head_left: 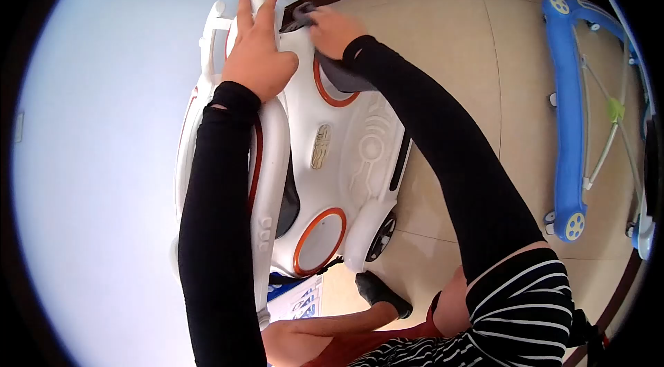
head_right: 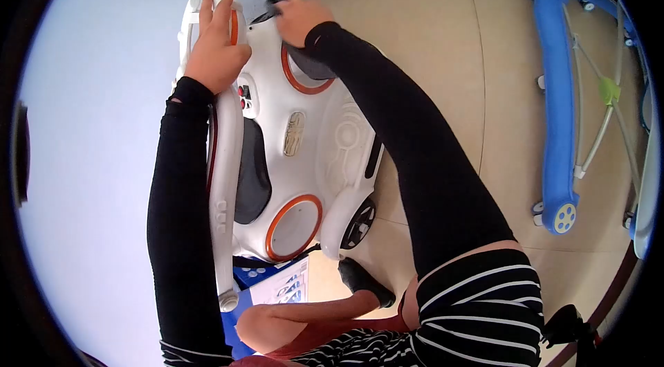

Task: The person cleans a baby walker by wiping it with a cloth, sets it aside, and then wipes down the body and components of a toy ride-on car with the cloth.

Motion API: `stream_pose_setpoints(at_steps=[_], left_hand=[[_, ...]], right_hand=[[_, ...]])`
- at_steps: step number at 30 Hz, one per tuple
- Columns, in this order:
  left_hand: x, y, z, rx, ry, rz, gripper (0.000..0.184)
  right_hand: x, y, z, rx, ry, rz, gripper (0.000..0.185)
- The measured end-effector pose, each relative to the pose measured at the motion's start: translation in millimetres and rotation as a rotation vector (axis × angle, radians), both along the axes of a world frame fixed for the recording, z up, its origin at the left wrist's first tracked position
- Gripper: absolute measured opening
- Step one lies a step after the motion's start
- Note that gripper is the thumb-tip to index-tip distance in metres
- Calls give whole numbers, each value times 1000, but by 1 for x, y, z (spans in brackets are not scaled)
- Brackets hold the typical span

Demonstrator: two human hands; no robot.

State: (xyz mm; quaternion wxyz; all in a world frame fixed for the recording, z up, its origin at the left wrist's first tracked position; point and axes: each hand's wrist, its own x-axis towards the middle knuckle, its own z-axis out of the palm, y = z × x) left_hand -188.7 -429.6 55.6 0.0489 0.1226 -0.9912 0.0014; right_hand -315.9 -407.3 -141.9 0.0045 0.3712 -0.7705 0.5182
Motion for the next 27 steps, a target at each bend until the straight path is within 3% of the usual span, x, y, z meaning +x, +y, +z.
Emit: stream_pose_setpoints(at_steps=[4, 7, 9, 11, 13, 14, 15, 17, 20, 23, 25, 26, 27], left_hand=[[-2, 5, 0, -25, -1, -12, 92], [-2, 4, -1, 9, -17, 4, 93], [-4, 7, 1, -11, -3, -16, 93], [-3, -1, -4, -54, 28, -63, 91], [-3, -5, -7, -65, 41, -76, 91], [-3, -7, -8, -65, 44, -85, 91], [-2, -9, -8, -65, 50, -95, 91], [-1, -9, -8, -63, 47, -89, 90], [-1, -14, -11, -85, 57, -96, 90], [-3, -14, -20, -128, 138, -116, 79], [-19, -77, -47, -431, 355, -459, 84], [-19, -70, -42, -398, 303, -424, 84], [-15, -62, -39, -306, 228, -315, 85]], right_hand=[[-37, 4, -37, 137, -507, -14, 46], [-24, -16, -90, 73, -338, -50, 51], [3, -25, -94, -87, 41, -139, 51], [59, 31, -22, -169, -85, 44, 52], [83, 50, -6, -175, 38, 303, 50], [95, 41, -20, -274, 316, 308, 44], [106, 49, -23, -271, 377, 423, 40], [117, 79, -17, -67, 239, 677, 42], [112, 95, -36, 14, 244, 760, 38], [116, 93, -83, -55, 252, 730, 31], [124, 90, -82, -78, -90, 393, 28], [126, 90, -71, -83, -256, 218, 26], [127, 87, -58, -257, -265, 75, 26]])
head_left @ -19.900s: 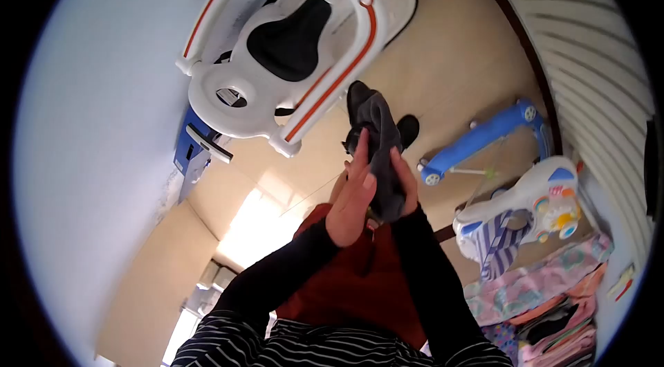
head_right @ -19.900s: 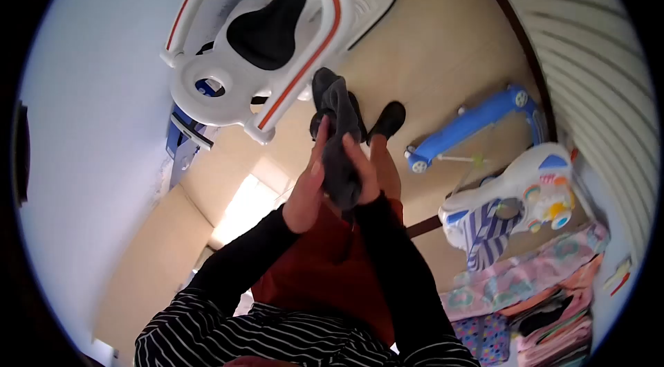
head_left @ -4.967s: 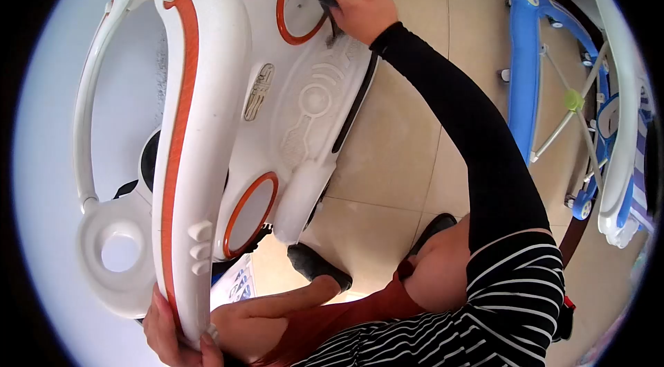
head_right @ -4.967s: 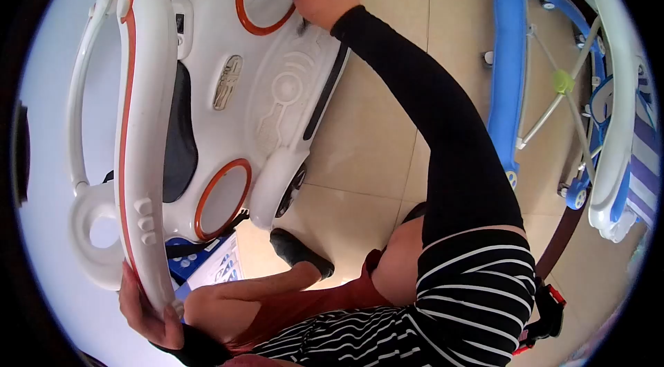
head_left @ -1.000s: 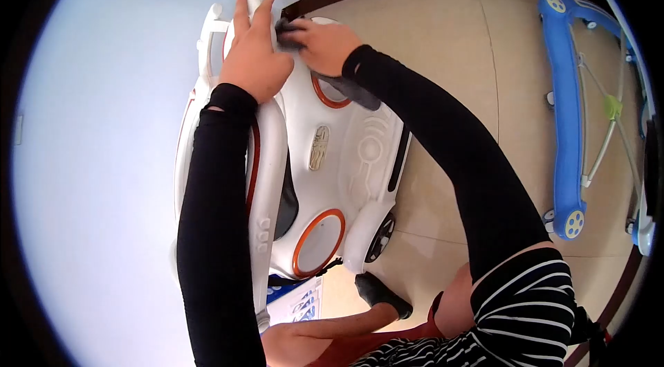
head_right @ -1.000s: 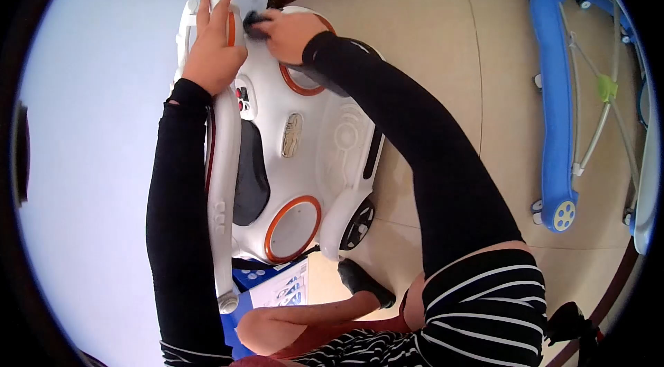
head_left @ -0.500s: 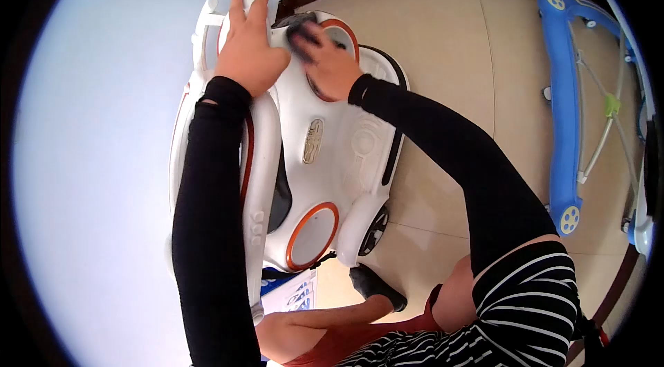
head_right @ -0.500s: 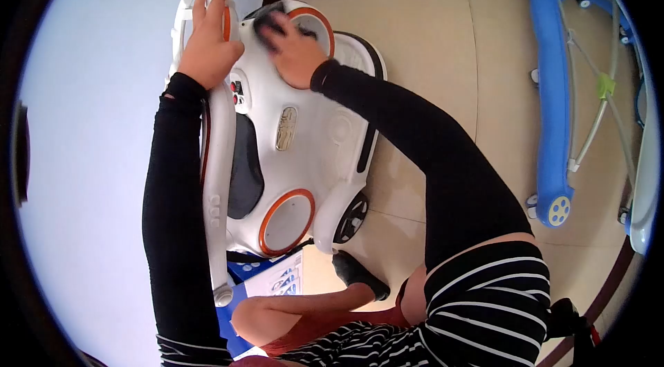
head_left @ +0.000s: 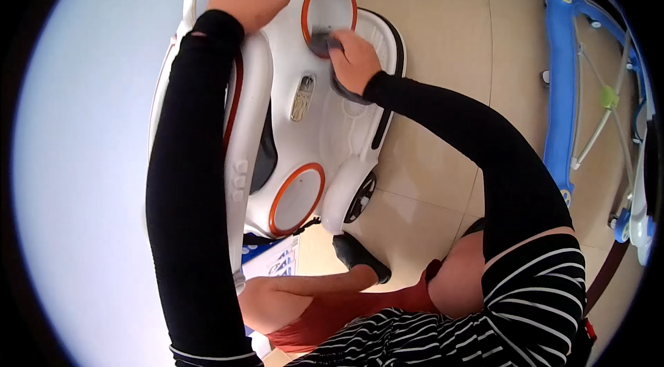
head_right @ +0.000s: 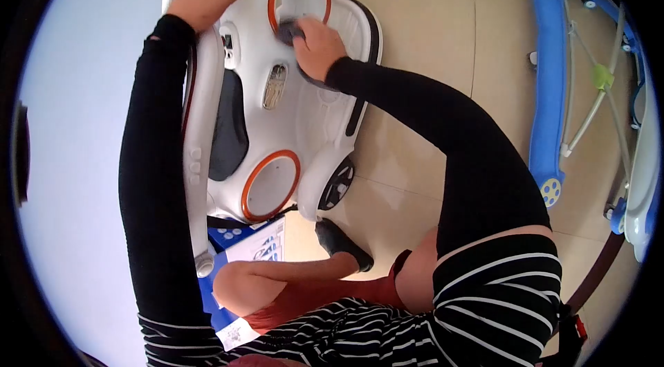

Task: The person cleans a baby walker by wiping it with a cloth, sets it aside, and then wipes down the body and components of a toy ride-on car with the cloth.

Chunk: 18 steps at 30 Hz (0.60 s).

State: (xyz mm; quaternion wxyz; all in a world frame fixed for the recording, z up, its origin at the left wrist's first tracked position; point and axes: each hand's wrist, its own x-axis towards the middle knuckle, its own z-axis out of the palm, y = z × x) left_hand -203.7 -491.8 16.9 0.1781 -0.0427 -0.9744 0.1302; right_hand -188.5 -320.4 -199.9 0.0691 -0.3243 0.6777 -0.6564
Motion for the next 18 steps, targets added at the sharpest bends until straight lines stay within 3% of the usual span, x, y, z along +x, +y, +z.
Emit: stream_pose_setpoints(at_steps=[1, 2, 5, 6, 8, 10, 13, 16, 18], left_hand=[[8, 37, 16, 144, -107, 174, 85], [9, 44, 21, 162, -136, 200, 86], [11, 53, 27, 204, -195, 248, 87], [11, 55, 29, 209, -206, 258, 87], [10, 59, 31, 224, -230, 275, 88], [11, 63, 31, 243, -249, 297, 89], [13, 60, 29, 238, -246, 299, 88], [14, 58, 27, 222, -227, 282, 87], [15, 60, 28, 228, -217, 275, 87]], right_hand=[[2, -6, 16, -77, 42, -39, 27], [7, -14, 28, -155, 83, -79, 30], [43, -30, 40, -57, 191, -60, 45], [61, -27, 42, 76, 112, 22, 51], [98, -39, 16, 10, 318, 119, 52], [136, -31, 13, -68, 306, 286, 51], [122, -8, 28, 34, 492, 556, 52], [78, -25, 16, 177, 570, 256, 50], [52, -25, 20, 86, 528, 250, 52]])
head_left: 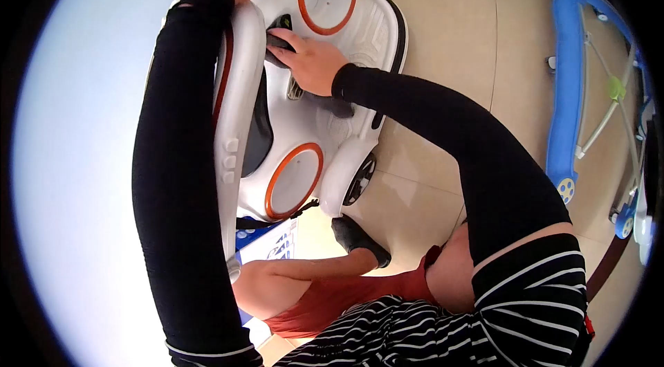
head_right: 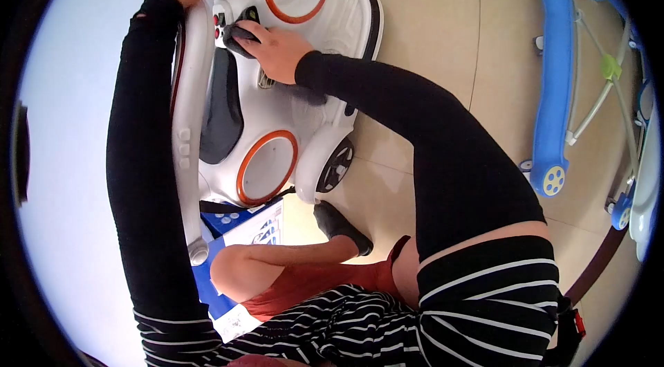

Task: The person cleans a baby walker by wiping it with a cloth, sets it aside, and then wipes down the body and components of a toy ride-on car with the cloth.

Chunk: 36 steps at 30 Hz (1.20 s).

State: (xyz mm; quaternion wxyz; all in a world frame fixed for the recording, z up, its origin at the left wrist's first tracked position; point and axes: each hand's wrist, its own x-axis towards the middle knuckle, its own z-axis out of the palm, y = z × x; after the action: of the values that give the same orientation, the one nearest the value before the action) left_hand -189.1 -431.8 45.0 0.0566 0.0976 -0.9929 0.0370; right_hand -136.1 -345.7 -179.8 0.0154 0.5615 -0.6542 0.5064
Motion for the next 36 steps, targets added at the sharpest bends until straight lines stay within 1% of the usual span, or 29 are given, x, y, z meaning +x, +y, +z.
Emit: stream_pose_setpoints(at_steps=[1, 4, 5, 8, 9, 10, 12, 15, 18, 19, 22, 23, 24, 26, 29, 32, 33, 36], left_hand=[[1, 0, 0, 14, 2, 5, 87], [3, 5, 1, 15, 1, -7, 85], [-1, 4, 1, 11, 1, -7, 85], [-2, 2, -1, 10, -3, -5, 85], [-2, 1, -2, 11, -3, -6, 85], [-2, 0, -2, 10, -3, -6, 85], [0, 0, -2, 5, 0, -11, 85], [3, 1, -2, -4, 5, -13, 85], [1, 1, -3, -15, 4, -19, 84], [-3, -1, -4, -15, 2, -22, 84], [-3, -1, -6, -25, -6, -23, 84], [-5, -4, -5, -29, -3, -26, 84], [-5, -4, -5, -34, -3, -26, 84], [1, 0, -4, -62, -9, -30, 84], [3, -1, -4, -65, -18, -26, 84], [2, -5, -6, -89, -30, -32, 84], [1, -7, -8, -107, -11, -56, 84], [-1, -12, -9, -66, -7, -47, 84]], right_hand=[[6, -1, -3, -34, 2, -40, 46], [53, 0, -21, -41, -134, 129, 41], [64, 10, -18, 4, -156, 250, 33], [73, 18, -22, 34, -154, 476, 32], [60, 13, -26, -20, -54, 459, 32], [46, 9, -27, 63, -2, 360, 29], [19, 1, -23, 9, -51, 61, 29], [7, 1, -19, -10, -26, 17, 31], [46, 10, -40, 4, 9, 195, 33], [51, 19, -39, -19, 76, 273, 34], [35, 21, -31, 47, 195, 443, 31], [22, 19, -28, 88, 292, 482, 31], [11, 15, -30, 74, 281, 402, 32], [1, 11, -33, 40, 245, 249, 32], [-2, 11, -36, 58, 83, 140, 31], [36, 18, -28, 37, -178, 270, 29], [47, 23, -23, 45, -188, 420, 27], [87, 28, -4, -4, -476, 551, 25]])
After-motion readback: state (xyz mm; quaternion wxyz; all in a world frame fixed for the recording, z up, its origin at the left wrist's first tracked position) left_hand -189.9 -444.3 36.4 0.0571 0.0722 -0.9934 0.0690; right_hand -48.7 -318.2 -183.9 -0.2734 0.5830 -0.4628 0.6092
